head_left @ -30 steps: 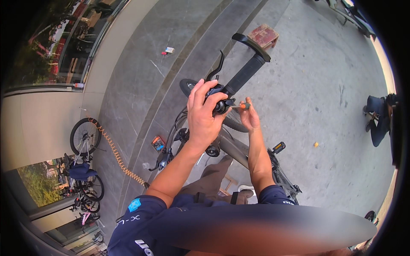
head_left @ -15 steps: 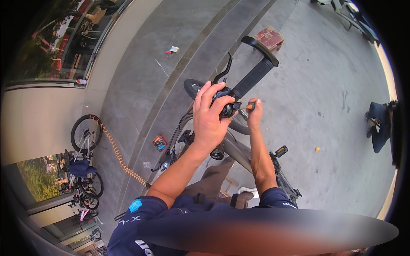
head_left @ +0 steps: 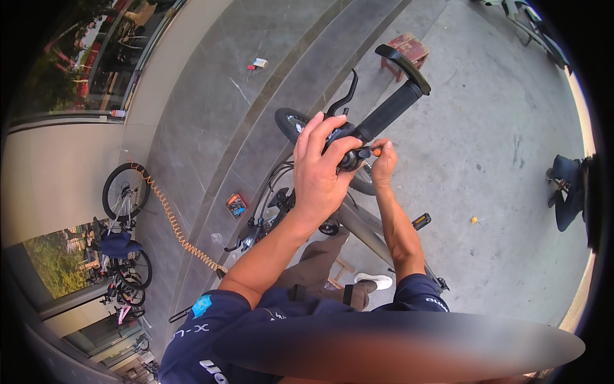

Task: The person uses a screwdriver to adjust components on a bicycle, including the handlebar stem and seat post area. They repeatedly tighten and loosen screws while seated on the ground.

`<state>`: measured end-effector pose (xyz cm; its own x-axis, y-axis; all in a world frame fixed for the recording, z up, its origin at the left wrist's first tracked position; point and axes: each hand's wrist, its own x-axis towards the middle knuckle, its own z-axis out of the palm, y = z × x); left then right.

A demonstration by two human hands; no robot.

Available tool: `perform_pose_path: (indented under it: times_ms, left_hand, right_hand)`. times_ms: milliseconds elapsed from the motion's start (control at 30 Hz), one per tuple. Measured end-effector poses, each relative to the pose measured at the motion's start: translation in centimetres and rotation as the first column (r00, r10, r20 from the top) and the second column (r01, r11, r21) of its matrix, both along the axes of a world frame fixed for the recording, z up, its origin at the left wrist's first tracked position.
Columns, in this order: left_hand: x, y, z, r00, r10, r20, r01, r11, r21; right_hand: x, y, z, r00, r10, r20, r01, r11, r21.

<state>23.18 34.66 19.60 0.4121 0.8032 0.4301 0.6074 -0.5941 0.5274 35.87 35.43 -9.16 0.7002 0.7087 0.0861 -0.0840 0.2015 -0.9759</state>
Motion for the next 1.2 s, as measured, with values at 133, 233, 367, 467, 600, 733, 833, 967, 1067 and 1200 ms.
perform_pose_path:
  times_ms: [133, 233, 367, 467, 600, 733, 833, 967, 1067, 1200]
  left_hand:
    - [0.0, -0.2, 0.1, 1.0, 0.006, -0.006, -0.006, 1.0, 0.016]
    - [0.0, -0.2, 0.1, 1.0, 0.0, 0.006, 0.0, 1.0, 0.007]
    - [0.1, -0.1, 0.1, 1.0, -0.003, 0.002, 0.003, 1.0, -0.004]
    - [0.2, -0.1, 0.1, 1.0, -0.001, -0.009, 0.001, 1.0, -0.001]
    - [0.2, -0.2, 0.1, 1.0, -0.01, -0.013, 0.01, 1.0, -0.012]
    - [0.2, -0.1, 0.1, 1.0, -0.027, 0.003, 0.027, 1.0, -0.017]
    - [0.1, 0.0, 0.0, 1.0, -0.022, 0.004, 0.022, 0.999, -0.024]
    - [0.2, 0.0, -0.2, 1.0, -0.021, 0.02, 0.021, 1.0, -0.014]
    - [0.3, 0.1, -0.2, 1.0, -0.019, 0.013, 0.019, 1.0, 0.002]
    - [0.3, 0.0, -0.3, 0.999, -0.028, 0.021, 0.027, 0.999, 0.023]
  right_hand:
    - [4.8, 1.1, 0.1, 0.824, 0.564, -0.057, -0.564, 0.807, -0.172]
    - [9.4, 2.6, 1.7, 0.386, 0.884, -0.263, -0.892, 0.286, -0.349]
    - [5.8, 0.9, 2.2, 0.674, 0.704, -0.223, -0.737, 0.663, -0.133]
    - [0.0, -0.1, 1.1, 0.982, 0.062, -0.18, -0.037, 0.99, 0.136]
    - [2.3, 1.1, 1.0, 0.891, 0.417, -0.18, -0.441, 0.889, -0.124]
    - [7.4, 3.2, 2.6, 0.406, 0.884, -0.231, -0.892, 0.329, -0.309]
    - [5.4, 1.8, 3.0, 0.477, 0.824, -0.306, -0.876, 0.418, -0.241]
    - [0.1, 0.2, 1.8, 0.916, 0.24, -0.322, -0.229, 0.971, 0.07]
    - [1.4, 1.0, 0.6, 0.839, 0.506, -0.201, -0.531, 0.842, -0.096]
    - [5.0, 1.7, -0.2, 0.642, 0.726, -0.246, -0.765, 0.588, -0.261]
